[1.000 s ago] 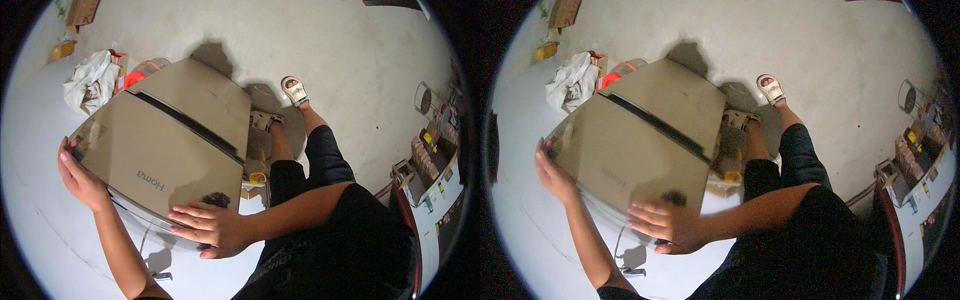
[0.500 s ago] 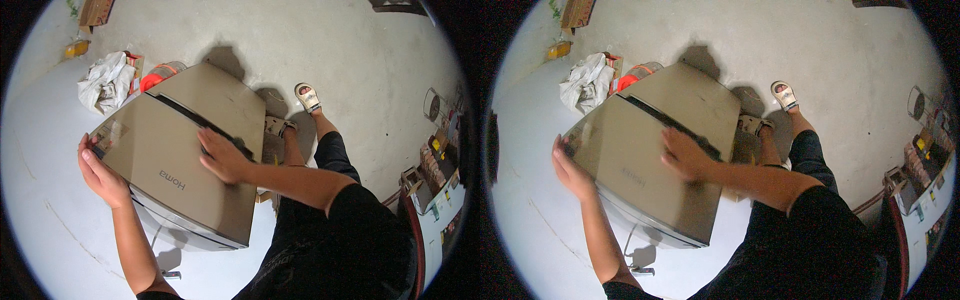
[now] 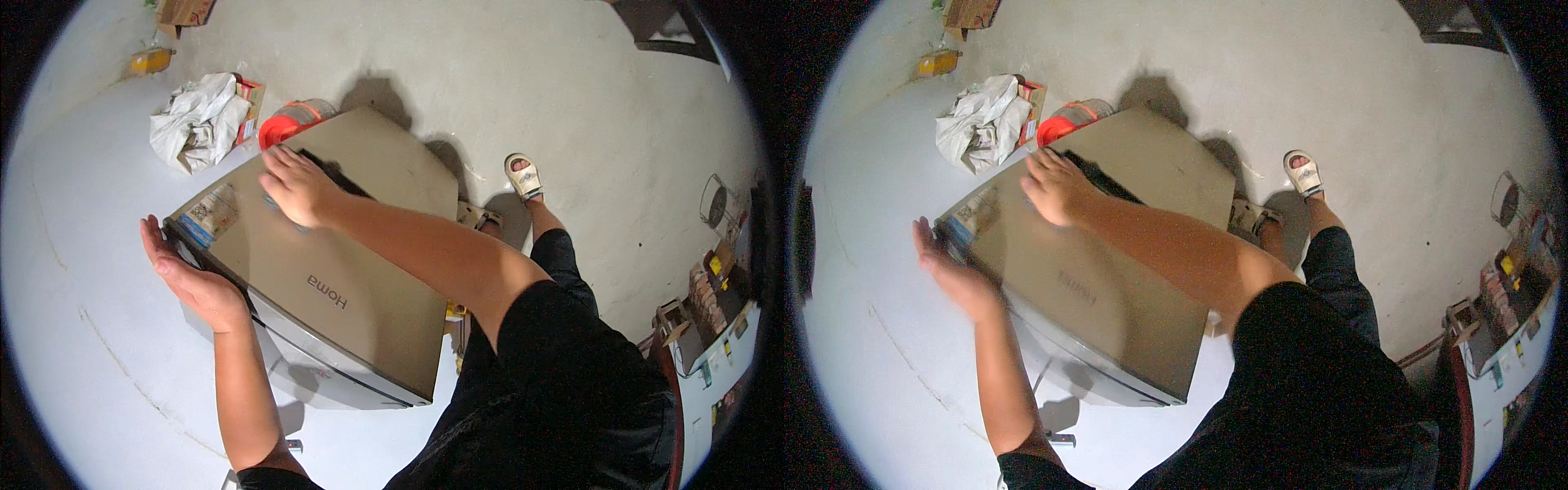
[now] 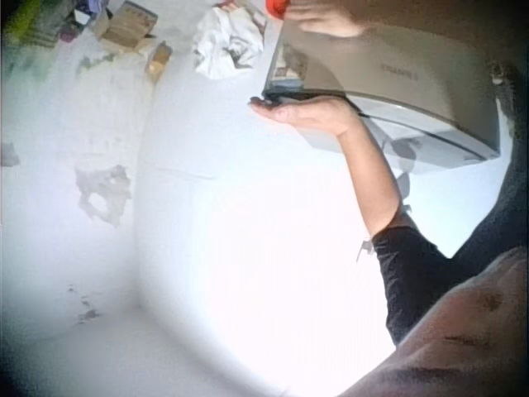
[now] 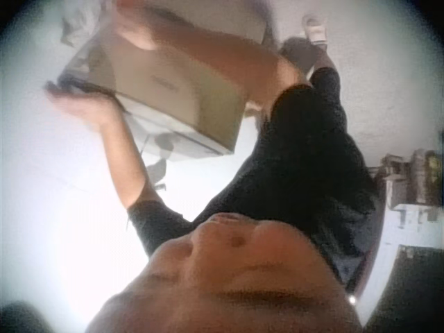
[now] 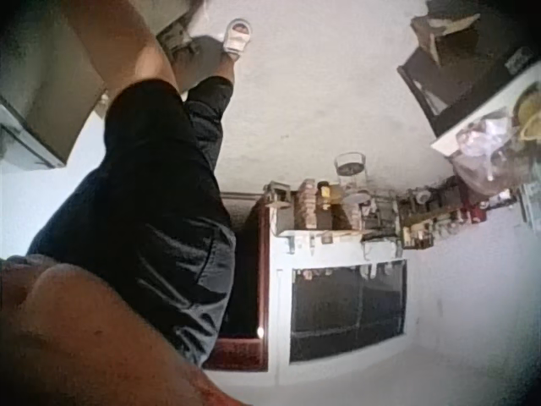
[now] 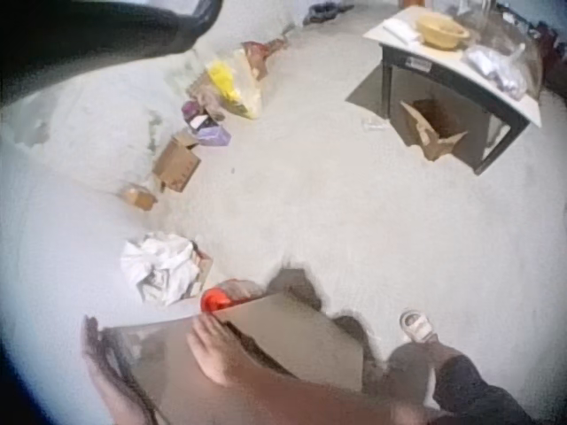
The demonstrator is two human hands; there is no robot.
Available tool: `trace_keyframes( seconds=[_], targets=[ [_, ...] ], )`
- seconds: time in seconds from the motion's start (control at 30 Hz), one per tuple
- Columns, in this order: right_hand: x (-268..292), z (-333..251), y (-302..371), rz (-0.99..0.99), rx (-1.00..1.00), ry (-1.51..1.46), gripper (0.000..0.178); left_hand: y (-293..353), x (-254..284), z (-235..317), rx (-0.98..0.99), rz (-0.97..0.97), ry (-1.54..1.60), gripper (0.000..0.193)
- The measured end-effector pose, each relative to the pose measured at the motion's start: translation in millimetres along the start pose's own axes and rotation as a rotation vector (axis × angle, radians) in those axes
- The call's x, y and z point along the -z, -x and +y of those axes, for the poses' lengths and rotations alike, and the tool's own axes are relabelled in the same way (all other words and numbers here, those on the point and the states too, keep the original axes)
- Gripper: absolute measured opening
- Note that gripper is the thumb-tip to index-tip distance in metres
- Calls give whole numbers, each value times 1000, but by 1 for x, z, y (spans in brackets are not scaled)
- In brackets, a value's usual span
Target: The person cleans the top and front surfaces of a refrigerator using a metallic scrubbing pad and a cloth, then sits on the floor to wipe the lower door.
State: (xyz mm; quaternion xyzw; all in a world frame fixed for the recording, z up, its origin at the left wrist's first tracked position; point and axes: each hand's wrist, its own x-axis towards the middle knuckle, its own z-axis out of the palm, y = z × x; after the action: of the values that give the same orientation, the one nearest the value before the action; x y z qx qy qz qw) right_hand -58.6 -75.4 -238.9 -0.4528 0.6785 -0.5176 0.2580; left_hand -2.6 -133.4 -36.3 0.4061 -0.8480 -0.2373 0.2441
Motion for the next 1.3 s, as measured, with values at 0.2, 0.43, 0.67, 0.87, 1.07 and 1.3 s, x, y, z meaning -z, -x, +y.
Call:
trace_keyframes(
  seconds=[0.2, 0.43, 0.67, 0.87, 1.07, 1.3],
  targets=[
    [42, -130, 10, 109, 165, -480, 47, 10, 16, -5, 89, 9, 162, 92],
    [-10, -30, -77, 86, 122, -158, 47, 1, 5, 3, 72, -13, 162, 100],
    [26, -64, 51, -132, -200, -355, 56, 4, 7, 0, 61, -15, 31, 102],
    [26, -98, -83, 87, 411, -285, 49, 3, 7, 1, 67, 11, 109, 78],
    [29, -45, -69, -207, -180, -410, 57, 7, 6, 6, 45, 18, 26, 66],
    [69, -115, -34, -264, 39, -414, 57, 10, 3, 16, 229, 126, -186, 96]
  ],
)
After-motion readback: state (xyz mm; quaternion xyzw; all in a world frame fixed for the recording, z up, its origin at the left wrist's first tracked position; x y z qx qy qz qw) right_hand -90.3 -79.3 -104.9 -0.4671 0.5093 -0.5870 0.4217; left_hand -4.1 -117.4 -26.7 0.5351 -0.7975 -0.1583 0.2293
